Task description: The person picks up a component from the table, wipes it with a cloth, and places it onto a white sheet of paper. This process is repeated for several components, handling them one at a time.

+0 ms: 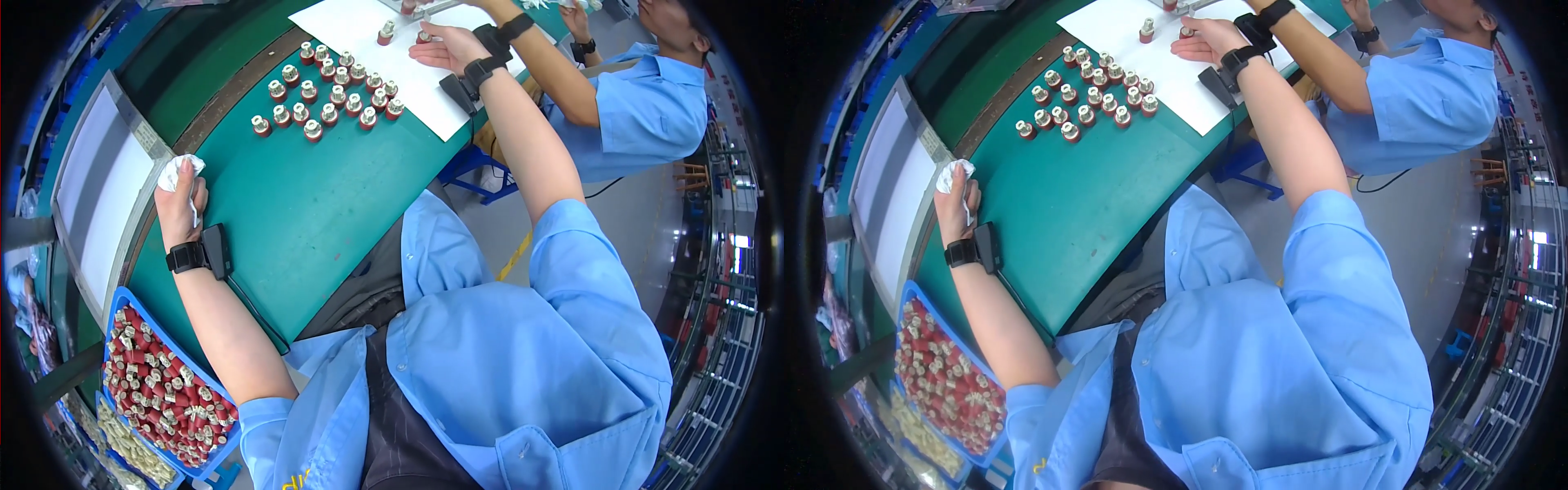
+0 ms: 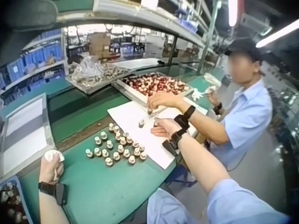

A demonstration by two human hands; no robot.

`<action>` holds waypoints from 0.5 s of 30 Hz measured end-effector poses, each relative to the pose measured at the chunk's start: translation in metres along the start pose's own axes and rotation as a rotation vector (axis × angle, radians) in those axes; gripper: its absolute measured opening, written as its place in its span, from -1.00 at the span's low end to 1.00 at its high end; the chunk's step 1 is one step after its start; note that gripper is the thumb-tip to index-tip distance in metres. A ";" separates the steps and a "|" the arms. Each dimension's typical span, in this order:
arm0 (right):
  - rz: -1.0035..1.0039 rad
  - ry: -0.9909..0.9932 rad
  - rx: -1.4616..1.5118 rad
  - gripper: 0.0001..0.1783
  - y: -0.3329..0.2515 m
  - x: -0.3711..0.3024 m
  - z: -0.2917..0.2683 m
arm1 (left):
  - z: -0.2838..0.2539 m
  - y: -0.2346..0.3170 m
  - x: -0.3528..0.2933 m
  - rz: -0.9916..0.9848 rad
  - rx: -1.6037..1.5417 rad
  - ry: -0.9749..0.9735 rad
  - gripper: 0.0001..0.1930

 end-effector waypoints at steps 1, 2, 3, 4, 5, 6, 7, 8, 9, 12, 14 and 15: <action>-0.004 0.023 0.008 -0.35 -0.004 -0.008 0.004 | 0.002 0.000 0.001 -0.009 0.000 0.004 -0.74; -0.011 0.024 0.010 -0.35 -0.012 -0.018 0.009 | 0.004 0.001 0.001 -0.017 0.001 0.007 -0.75; -0.009 0.001 -0.056 -0.40 -0.017 -0.031 0.018 | 0.002 0.000 -0.001 -0.032 0.001 0.019 -0.76; -0.007 -0.021 -0.122 -0.46 -0.024 -0.043 0.028 | 0.000 -0.001 -0.002 -0.033 0.001 0.027 -0.76; -0.006 -0.038 -0.189 -0.51 -0.031 -0.055 0.032 | 0.000 0.000 -0.002 -0.026 -0.004 0.022 -0.75; -0.006 -0.039 -0.190 -0.51 -0.037 -0.064 0.036 | 0.001 0.000 -0.002 -0.019 -0.008 0.018 -0.73; -0.047 -0.063 -0.237 -0.55 -0.044 -0.071 0.039 | 0.002 0.001 -0.001 -0.012 -0.014 0.014 -0.72; -0.086 -0.086 -0.283 -0.60 -0.049 -0.078 0.042 | 0.003 0.001 -0.001 -0.014 -0.014 0.014 -0.72; -0.125 -0.109 -0.328 -0.64 -0.054 -0.085 0.044 | 0.005 0.001 0.000 -0.012 -0.011 0.014 -0.72; -0.278 -0.204 -0.400 -0.70 -0.067 -0.105 0.051 | 0.004 0.002 -0.001 -0.007 -0.002 0.027 -0.71; -0.358 -0.254 -0.433 -0.73 -0.070 -0.112 0.059 | 0.004 0.004 -0.001 0.002 0.002 0.027 -0.71; -0.414 -0.310 -0.426 -0.75 -0.070 -0.117 0.065 | 0.004 0.003 -0.001 0.002 0.004 0.022 -0.71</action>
Point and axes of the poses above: each hand's wrist, its own x-axis towards the middle knuckle, its own z-axis out of the palm, y = z × x, the point moved 2 cm from there along x, towards the middle knuckle, and after that the axes turned 12 degrees about -z, right-handed, at the moved point
